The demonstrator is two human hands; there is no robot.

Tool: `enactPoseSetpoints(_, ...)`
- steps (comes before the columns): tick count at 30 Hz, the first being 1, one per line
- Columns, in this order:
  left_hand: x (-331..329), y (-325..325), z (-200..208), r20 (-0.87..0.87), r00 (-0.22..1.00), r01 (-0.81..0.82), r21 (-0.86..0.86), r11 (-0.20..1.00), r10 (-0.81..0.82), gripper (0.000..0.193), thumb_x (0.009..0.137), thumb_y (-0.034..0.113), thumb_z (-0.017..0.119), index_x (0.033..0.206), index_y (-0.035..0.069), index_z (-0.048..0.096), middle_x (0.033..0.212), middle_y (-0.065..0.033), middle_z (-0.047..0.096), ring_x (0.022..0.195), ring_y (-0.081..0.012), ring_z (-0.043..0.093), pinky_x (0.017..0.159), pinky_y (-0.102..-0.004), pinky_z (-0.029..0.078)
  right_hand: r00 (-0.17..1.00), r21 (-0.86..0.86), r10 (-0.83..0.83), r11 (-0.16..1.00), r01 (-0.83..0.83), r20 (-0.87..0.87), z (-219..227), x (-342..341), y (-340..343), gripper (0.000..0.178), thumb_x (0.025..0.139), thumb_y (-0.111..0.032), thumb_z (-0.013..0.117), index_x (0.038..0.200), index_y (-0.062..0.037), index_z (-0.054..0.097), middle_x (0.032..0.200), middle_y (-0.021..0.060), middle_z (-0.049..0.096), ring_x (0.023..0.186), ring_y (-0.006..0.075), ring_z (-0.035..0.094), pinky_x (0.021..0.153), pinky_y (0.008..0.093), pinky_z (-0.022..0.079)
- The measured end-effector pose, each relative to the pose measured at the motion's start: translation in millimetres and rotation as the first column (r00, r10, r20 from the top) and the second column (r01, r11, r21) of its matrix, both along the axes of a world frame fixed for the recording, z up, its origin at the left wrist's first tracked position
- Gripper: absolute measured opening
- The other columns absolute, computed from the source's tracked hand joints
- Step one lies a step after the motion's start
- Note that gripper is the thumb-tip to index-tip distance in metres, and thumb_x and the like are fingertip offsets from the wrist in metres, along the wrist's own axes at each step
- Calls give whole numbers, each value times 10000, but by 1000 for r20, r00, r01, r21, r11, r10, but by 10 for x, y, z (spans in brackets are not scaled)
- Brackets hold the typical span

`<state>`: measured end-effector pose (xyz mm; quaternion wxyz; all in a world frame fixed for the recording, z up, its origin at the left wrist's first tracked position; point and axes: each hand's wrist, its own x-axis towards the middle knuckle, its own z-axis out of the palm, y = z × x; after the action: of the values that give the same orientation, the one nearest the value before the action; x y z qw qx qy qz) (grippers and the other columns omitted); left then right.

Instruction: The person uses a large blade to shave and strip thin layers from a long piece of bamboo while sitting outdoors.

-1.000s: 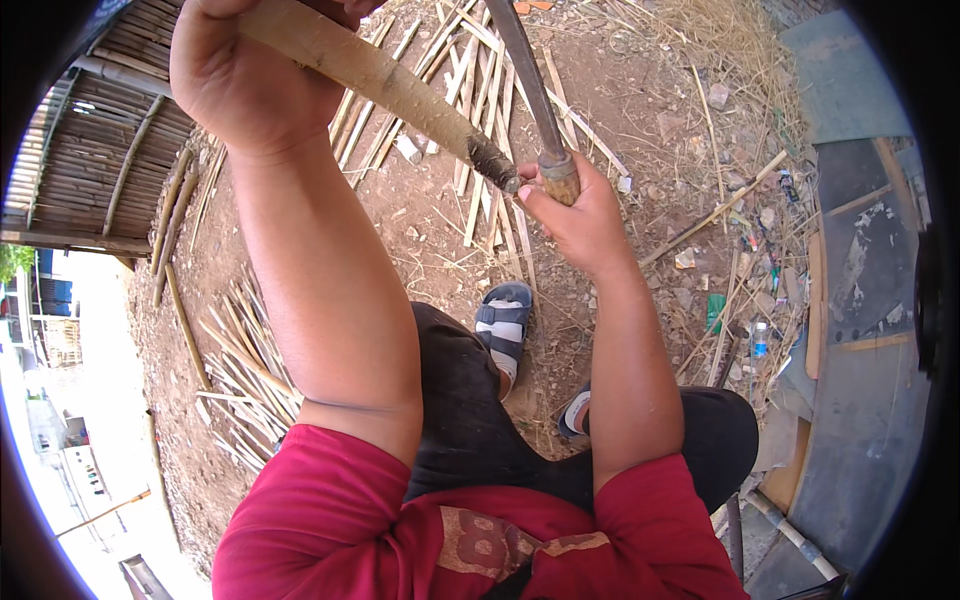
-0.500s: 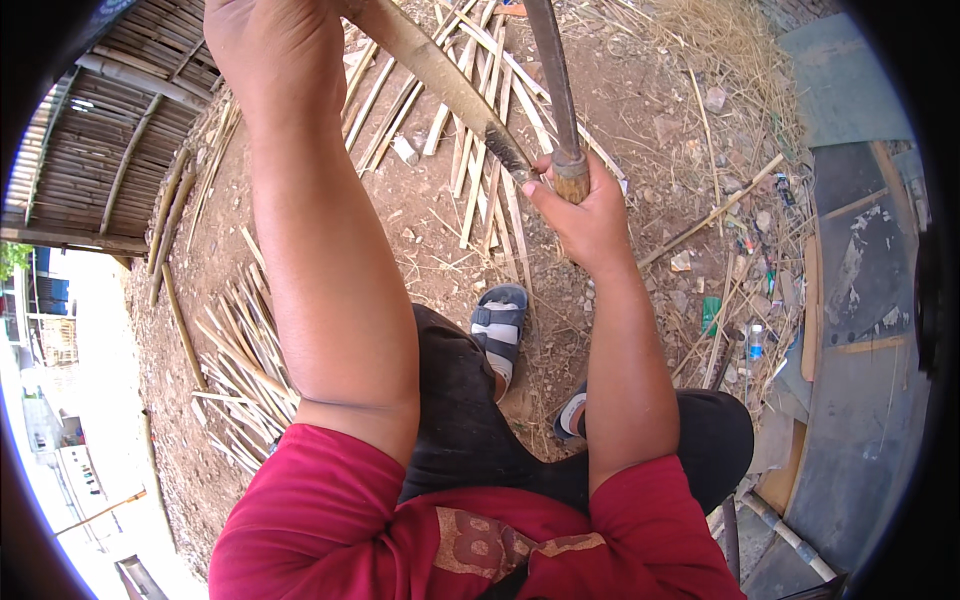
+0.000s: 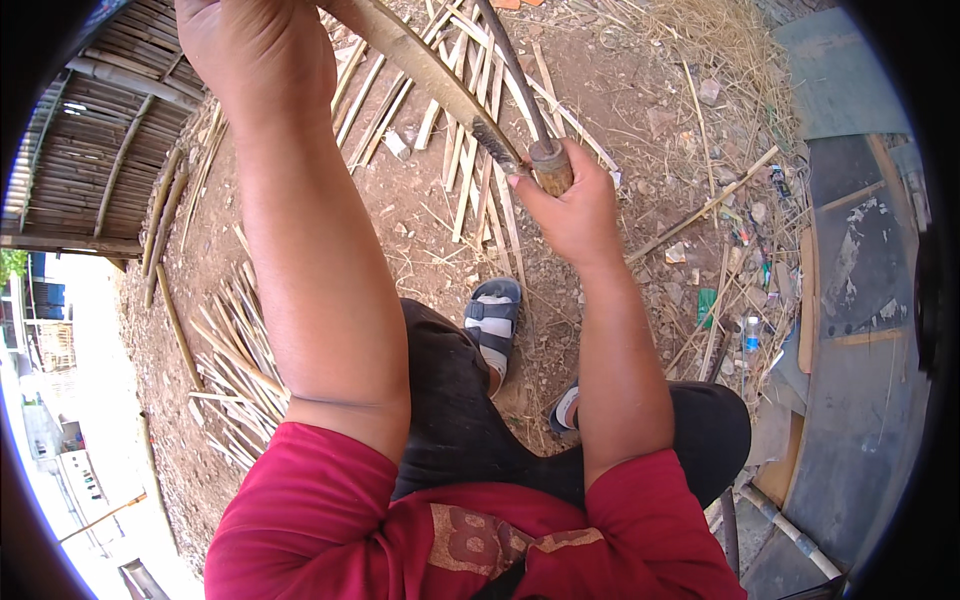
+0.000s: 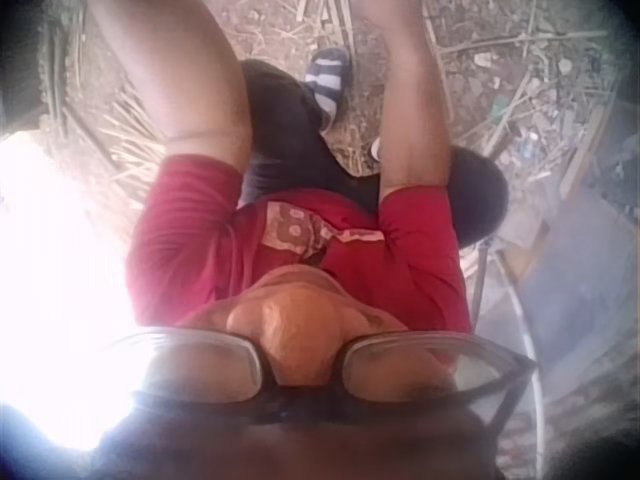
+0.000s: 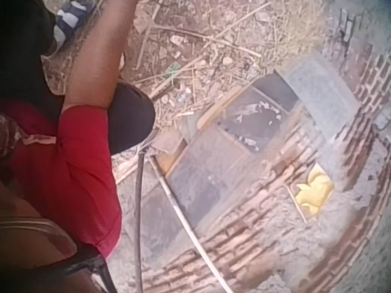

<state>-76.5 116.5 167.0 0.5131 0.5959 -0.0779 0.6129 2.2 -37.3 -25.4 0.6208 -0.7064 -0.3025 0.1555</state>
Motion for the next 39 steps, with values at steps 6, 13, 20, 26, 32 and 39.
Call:
enactPoseSetpoints(6, 114, -114, -27, -91, 946, -312, -14, 950, 310, 1026, 883, 845, 459, 1390, -47, 444, 967, -84, 613, 729, -120, 603, 649, -246, 483, 947, 208, -321, 929, 308, 33, 124, 42, 6, 241, 837, -146, 813, 954, -32, 636, 787, 36, 647, 653, 123, 600, 637, 313, 496)
enactPoseSetpoints(13, 164, 63, -178, -478, 868, -75, 140, 987, 134, 411, 965, 272, 740, 1235, 23, 557, 961, -21, 590, 773, -72, 568, 681, -239, 483, 836, 584, -367, 599, 548, -408, 387, 486, -328, 311, 840, -12, 791, 986, -44, 518, 806, 37, 601, 624, 86, 563, 561, 233, 466)
enactPoseSetpoints(20, -42, -147, -45, -649, 749, 33, 239, 970, 135, 448, 922, 281, 794, 1224, 43, 565, 949, -20, 592, 774, -82, 575, 683, -233, 480, 715, 613, -130, 425, 666, -687, 565, 748, -690, 186, 923, -46, 697, 885, -91, 521, 655, -37, 447, 615, 93, 453, 603, 265, 407)
enactPoseSetpoints(26, -815, 417, -406, -712, 512, -154, 474, 867, 480, 396, 988, 297, 704, 1266, 32, 611, 1117, -41, 633, 975, -139, 630, 900, -322, 510, 628, 585, 33, 406, 702, -777, 562, 777, -817, 169, 922, -56, 673, 876, -92, 515, 651, -61, 431, 592, 76, 454, 612, 265, 419)
enactPoseSetpoints(32, -1983, 995, -1170, -650, 671, -585, -167, 794, 357, 450, 1073, 409, 511, 1325, 42, 574, 1154, -96, 658, 960, -183, 675, 846, -317, 507, 543, 557, 159, 401, 728, -825, 450, 858, -826, 177, 905, -40, 672, 863, -111, 516, 636, -66, 432, 580, 82, 460, 613, 278, 423)
enactPoseSetpoints(39, -1763, 649, -1482, -514, 855, -325, -433, 841, 66, 578, 1056, 542, 409, 1383, 73, 493, 1375, -138, 561, 1153, -271, 610, 981, -427, 462, 384, 474, 279, 459, 752, -880, 512, 747, -730, 138, 918, -47, 657, 900, -109, 535, 634, -73, 439, 573, 74, 468, 646, 287, 440)
